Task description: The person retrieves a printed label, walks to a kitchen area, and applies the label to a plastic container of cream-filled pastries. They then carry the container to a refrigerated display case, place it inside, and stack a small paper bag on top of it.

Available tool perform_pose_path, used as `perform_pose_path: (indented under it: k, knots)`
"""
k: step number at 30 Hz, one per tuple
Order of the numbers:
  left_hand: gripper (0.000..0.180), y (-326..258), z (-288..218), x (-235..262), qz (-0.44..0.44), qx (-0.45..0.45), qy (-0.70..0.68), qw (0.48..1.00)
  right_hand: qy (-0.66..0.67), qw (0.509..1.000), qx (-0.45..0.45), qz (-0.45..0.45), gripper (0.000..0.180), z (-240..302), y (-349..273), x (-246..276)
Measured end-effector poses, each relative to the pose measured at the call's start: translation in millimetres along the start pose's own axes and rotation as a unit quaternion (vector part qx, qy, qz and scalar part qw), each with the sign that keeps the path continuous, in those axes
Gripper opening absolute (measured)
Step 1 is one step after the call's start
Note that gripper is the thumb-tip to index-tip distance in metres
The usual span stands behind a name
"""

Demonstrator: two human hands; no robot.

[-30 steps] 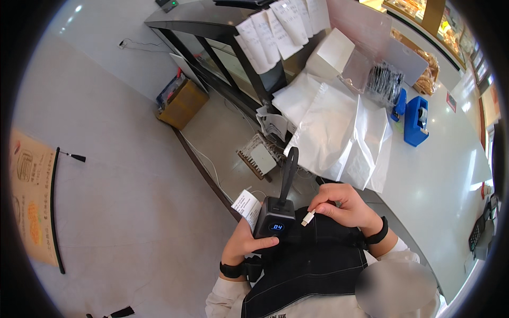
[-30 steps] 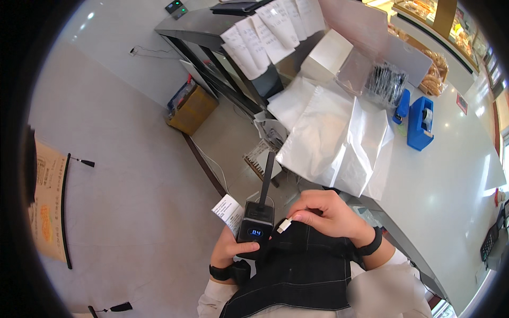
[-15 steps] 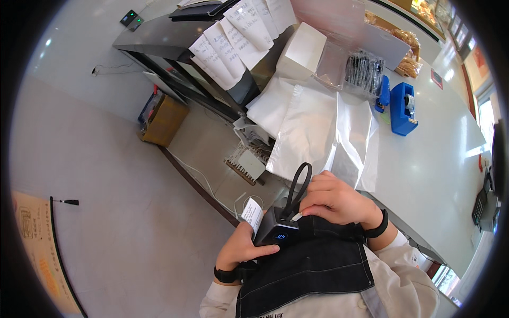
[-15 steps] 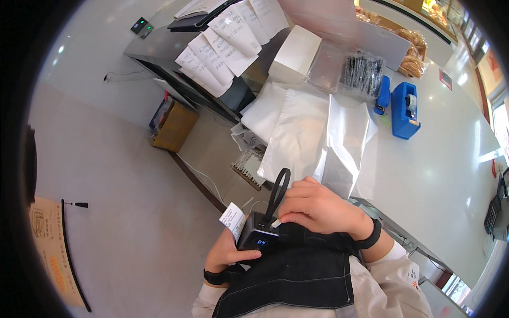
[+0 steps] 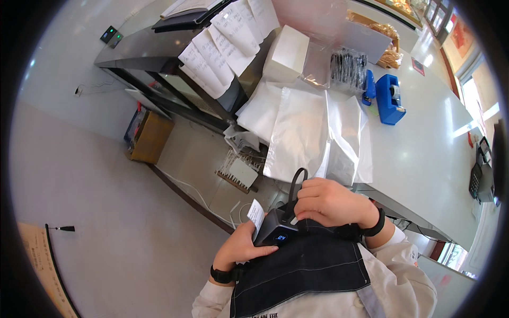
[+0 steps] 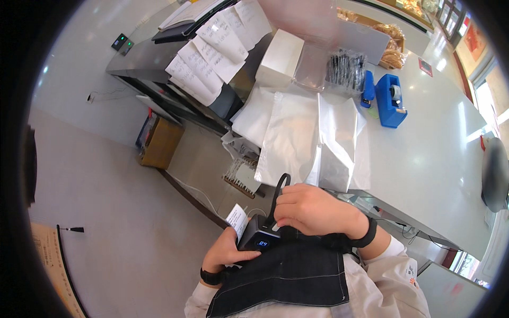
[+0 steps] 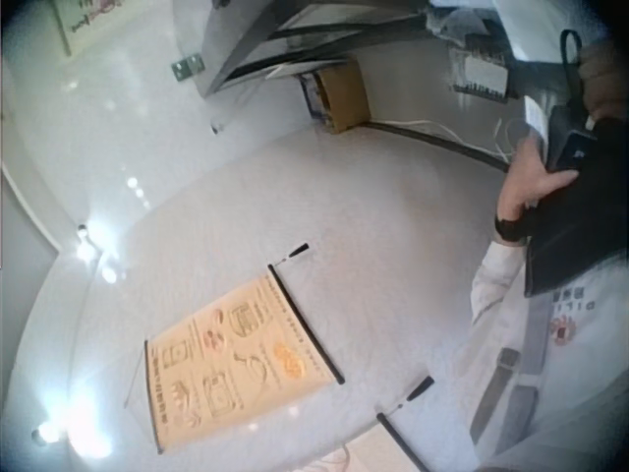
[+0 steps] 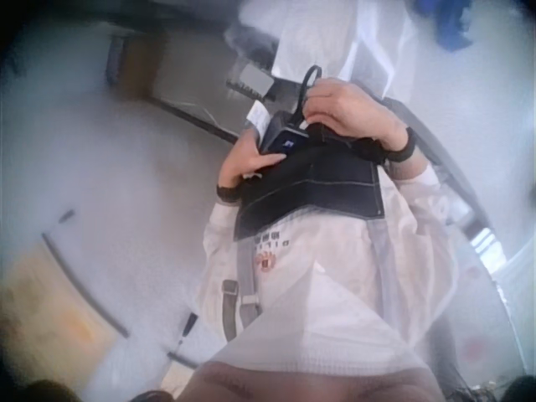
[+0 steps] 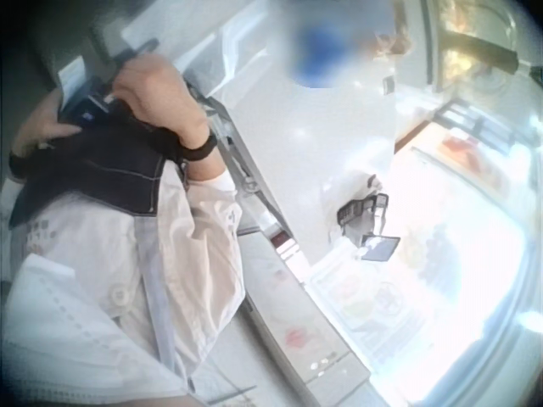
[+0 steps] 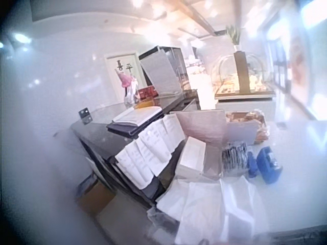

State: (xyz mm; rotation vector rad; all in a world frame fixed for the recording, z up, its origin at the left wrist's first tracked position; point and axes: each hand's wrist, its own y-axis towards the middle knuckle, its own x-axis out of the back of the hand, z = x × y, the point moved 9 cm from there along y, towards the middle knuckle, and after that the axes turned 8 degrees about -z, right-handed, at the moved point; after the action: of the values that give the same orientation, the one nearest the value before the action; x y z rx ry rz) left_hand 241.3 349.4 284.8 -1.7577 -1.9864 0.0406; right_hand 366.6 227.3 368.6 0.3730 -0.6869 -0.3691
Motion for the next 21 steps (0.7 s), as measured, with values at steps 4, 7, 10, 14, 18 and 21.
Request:
perform_pose_path:
  k: [4,7,10,14,18,21]
  knots:
    - [0.083,-6.8,9.0,3.1,0.026,0.000,-0.035,0.999,0.043,0.998,0.015,-0.041,0.013,14.0,4.0,-7.2]
    - [0.087,-12.3,14.9,8.6,0.036,0.007,-0.069,0.997,0.006,0.999,-0.002,-0.050,0.015,17.0,4.5,-2.2]
    - [0.092,-15.2,15.9,21.7,-0.024,-0.013,-0.099,0.995,-0.072,0.970,-0.108,-0.204,0.028,-11.1,-1.1,45.7]
    - [0.090,-14.8,32.9,24.2,-0.019,0.029,-0.175,0.984,-0.400,0.741,-0.484,-0.237,0.040,-102.8,-36.7,97.9]
    - [0.088,-15.0,48.6,27.0,-0.020,-0.009,-0.168,0.986,-0.440,0.739,-0.487,-0.153,0.035,-151.4,-26.8,82.9]
    - [0.087,-20.0,72.9,27.3,-0.024,0.044,-0.241,0.969,-0.435,0.730,-0.492,-0.190,0.022,-138.4,-36.7,96.4]
